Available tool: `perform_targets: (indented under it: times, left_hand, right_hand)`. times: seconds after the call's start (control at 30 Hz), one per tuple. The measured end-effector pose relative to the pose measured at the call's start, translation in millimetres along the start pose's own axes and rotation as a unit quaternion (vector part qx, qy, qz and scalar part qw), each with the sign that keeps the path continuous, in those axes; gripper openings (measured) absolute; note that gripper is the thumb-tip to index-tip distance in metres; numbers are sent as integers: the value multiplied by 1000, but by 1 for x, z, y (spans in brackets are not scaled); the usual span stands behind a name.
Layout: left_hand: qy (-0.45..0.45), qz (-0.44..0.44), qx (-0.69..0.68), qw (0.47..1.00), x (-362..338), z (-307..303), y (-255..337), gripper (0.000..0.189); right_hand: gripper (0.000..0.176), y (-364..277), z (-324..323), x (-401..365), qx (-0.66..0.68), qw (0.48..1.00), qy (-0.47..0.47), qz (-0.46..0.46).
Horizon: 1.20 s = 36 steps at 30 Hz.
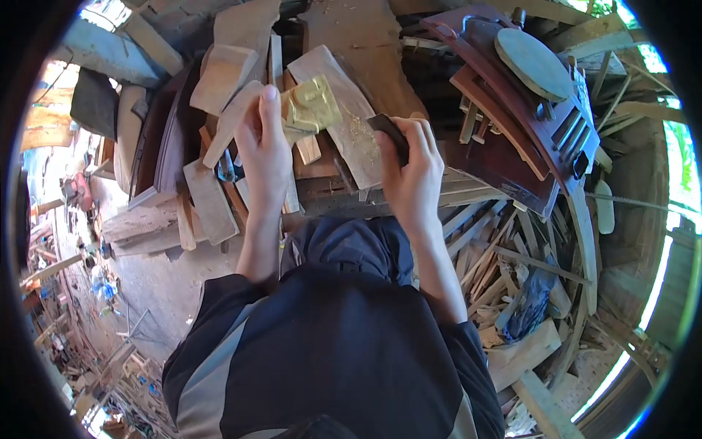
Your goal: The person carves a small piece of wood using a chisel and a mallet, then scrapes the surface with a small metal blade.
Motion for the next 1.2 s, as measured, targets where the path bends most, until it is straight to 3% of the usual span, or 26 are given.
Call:
perform_targets:
  times: [0.07,0.2,0.27,0.37,0.43,0.63,0.7,0.8,0.87,0.93,1.0,1.07,1.13,1.2]
  left_hand:
    - [-37,-77,4,996,-11,3,-10,41]
    - [-48,-96,-1,994,-14,8,-7,41]
    - [-44,-96,18,994,-16,8,-9,40]
    - [-56,-73,65,994,-19,10,-5,38]
    - [-71,-50,124,988,-23,15,11,35]
    - [-78,-31,134,987,-26,14,21,32]
    - [-81,-31,139,986,-29,16,10,32]
    - [-71,-25,141,987,-38,20,-6,32]
    - [-108,-78,139,981,-43,24,-15,32]
    - [-98,-46,169,980,-42,18,-9,32]
    - [37,-29,76,996,-25,-18,9,34]
    - [30,-34,104,994,-15,-31,17,35]
    - [22,-40,145,988,-11,-37,14,36]
    - [-5,-45,132,990,-5,-22,0,37]
  right_hand:
    - [17,-13,-7,-2,19,999,30,-18]
    - [16,-35,-23,1,20,994,56,-90]
    - [17,-37,-21,2,9,992,58,-109]
    - [20,-49,-10,5,-66,970,53,-228]
    - [22,-57,-1,2,-80,967,45,-236]
    - [37,-52,3,-5,-149,928,77,-332]
    - [38,-42,8,-7,-182,910,46,-370]
    - [40,-38,8,-5,-174,920,-17,-352]
    - [40,-27,5,-6,-172,917,-27,-359]
    - [34,-10,3,0,-283,891,-72,-347]
    - [18,79,-19,27,-339,909,-63,-235]
    - [15,101,-45,27,-368,908,-17,-199]
    - [13,53,-52,32,-303,929,63,-203]
    - [17,3,-46,26,-233,935,58,-262]
Point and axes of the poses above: each hand's wrist, its own x-axis towards the middle knuckle, its own z-axis out of the palm, y = z × x, the point moved 6 cm from there along x, towards the middle knuckle, and after that the axes turned 2 degrees about -y, right-handed, at the moved point
